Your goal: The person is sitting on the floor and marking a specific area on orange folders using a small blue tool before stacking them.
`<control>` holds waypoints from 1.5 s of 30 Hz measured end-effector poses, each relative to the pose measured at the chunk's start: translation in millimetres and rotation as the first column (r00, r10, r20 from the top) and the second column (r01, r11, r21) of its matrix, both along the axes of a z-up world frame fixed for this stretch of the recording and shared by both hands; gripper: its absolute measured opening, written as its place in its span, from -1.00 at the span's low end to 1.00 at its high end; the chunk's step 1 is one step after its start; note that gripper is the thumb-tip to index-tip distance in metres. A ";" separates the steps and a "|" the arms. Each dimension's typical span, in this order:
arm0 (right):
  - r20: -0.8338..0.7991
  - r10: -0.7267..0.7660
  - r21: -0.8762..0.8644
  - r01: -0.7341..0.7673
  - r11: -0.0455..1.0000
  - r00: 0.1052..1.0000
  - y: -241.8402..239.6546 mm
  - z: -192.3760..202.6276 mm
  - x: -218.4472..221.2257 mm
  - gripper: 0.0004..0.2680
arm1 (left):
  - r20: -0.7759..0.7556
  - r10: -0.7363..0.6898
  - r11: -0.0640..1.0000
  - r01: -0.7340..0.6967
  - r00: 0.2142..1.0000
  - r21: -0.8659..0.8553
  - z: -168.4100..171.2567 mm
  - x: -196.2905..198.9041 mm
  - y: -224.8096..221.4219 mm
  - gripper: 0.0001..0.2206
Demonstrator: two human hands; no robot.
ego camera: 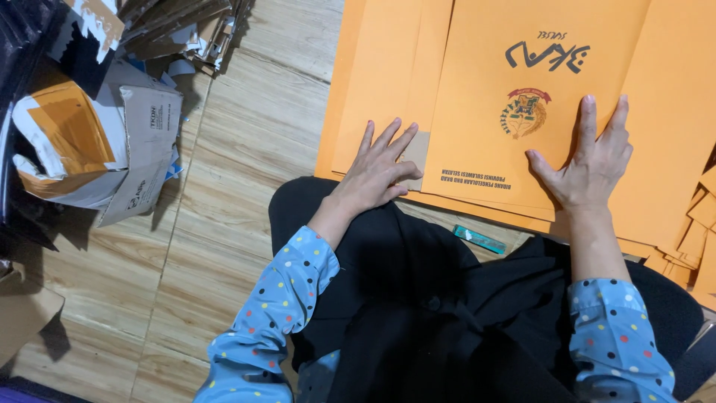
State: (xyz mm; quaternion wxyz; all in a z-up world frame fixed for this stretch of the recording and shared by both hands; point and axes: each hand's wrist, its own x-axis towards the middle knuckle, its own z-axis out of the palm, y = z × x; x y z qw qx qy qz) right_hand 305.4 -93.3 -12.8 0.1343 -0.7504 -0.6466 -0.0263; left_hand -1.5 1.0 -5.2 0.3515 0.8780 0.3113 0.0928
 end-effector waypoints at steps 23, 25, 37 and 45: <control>-0.119 -0.014 0.030 0.018 0.999 0.993 -4.2 -7.4 4.0 -0.36 | -0.034 0.098 0.993 -0.095 0.995 0.070 -5.8 14.7 -13.4 -0.83; -0.144 -0.018 0.041 0.024 0.999 0.989 -4.6 -9.0 3.9 -0.37 | -0.035 0.099 0.993 -0.097 0.994 0.069 -6.3 15.0 -13.6 -0.84; 0.043 -0.053 0.077 0.050 0.996 0.998 1.7 -5.7 -21.9 -0.43 | -0.041 0.093 0.993 -0.090 0.995 0.075 -5.9 14.0 -13.4 -0.81; 0.070 -0.128 0.019 0.127 0.992 0.989 0.0 -18.2 -22.8 -0.42 | -0.030 0.092 0.994 -0.090 0.995 0.054 -0.6 17.1 -15.5 -0.78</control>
